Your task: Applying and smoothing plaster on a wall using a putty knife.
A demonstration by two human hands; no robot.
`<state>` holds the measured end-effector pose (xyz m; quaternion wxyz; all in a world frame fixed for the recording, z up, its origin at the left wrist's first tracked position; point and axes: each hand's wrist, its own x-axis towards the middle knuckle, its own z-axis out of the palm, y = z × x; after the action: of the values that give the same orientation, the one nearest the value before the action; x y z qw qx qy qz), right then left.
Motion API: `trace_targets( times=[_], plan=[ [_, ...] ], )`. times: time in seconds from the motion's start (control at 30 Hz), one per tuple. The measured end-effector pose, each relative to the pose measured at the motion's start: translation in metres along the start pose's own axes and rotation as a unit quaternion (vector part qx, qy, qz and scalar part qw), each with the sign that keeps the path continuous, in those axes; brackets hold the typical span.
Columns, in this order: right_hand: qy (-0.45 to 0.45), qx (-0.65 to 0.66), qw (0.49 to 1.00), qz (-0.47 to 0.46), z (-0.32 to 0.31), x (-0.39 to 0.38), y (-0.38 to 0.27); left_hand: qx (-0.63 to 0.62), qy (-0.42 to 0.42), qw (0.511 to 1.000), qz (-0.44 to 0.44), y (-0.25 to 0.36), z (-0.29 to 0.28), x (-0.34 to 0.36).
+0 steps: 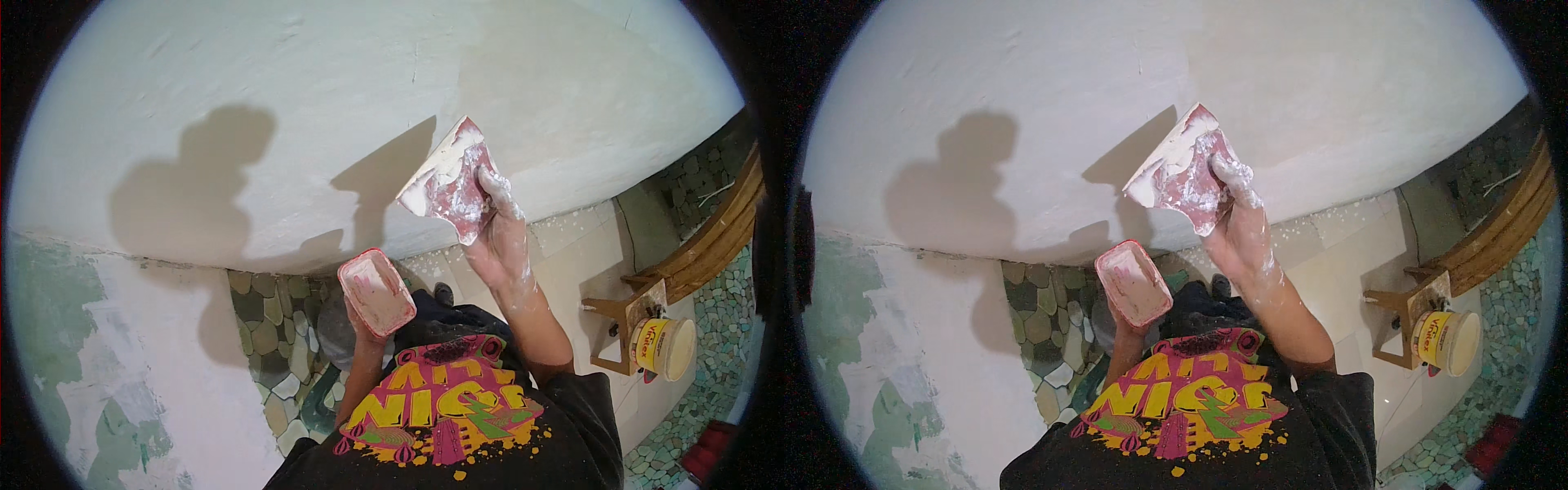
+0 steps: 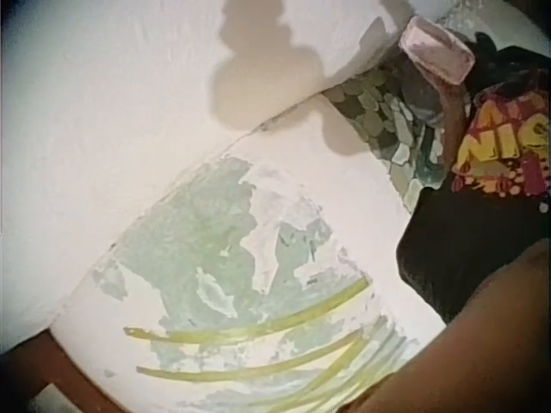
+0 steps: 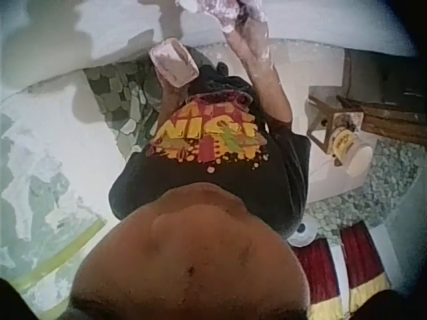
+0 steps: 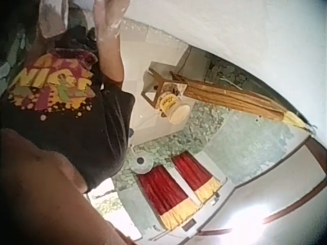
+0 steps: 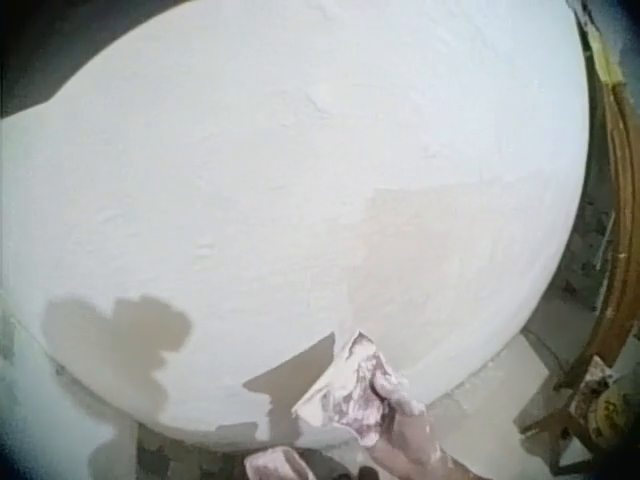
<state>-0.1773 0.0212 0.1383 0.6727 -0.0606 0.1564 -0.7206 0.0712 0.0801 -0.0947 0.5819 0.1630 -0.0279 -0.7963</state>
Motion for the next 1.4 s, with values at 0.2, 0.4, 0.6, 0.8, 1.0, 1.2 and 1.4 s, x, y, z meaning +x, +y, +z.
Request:
trace_targets(
  times=[0.2,0.4,0.6,0.8,1.0,1.2,1.4],
  plan=[
    [-0.073,-0.043,0.984,-0.159,0.031,-0.012,-0.002,-0.03,-0.019,0.999,-0.01,0.002,0.005,0.003],
    [-0.078,-0.511,0.589,-0.621,0.033,0.025,0.003,-0.054,-0.027,0.998,-0.012,0.002,0.008,0.007],
    [-0.064,-0.699,0.382,-0.601,0.034,0.062,0.027,-0.021,-0.005,1.0,0.011,0.002,0.012,0.012],
    [0.012,-0.736,0.367,-0.569,0.038,0.064,0.042,-0.018,-0.009,1.0,0.005,-0.001,0.025,0.009],
    [-0.012,-0.761,0.335,-0.555,0.017,0.063,0.044,-0.026,-0.063,0.997,-0.034,0.004,0.027,0.012],
    [-0.033,-0.831,0.348,-0.432,-0.052,0.044,0.065,-0.002,-0.021,0.999,-0.024,0.006,0.027,0.012],
    [-0.029,-0.794,0.566,-0.221,-0.086,0.016,0.049,0.016,0.037,0.999,-0.014,0.005,-0.003,0.012]
  ],
)
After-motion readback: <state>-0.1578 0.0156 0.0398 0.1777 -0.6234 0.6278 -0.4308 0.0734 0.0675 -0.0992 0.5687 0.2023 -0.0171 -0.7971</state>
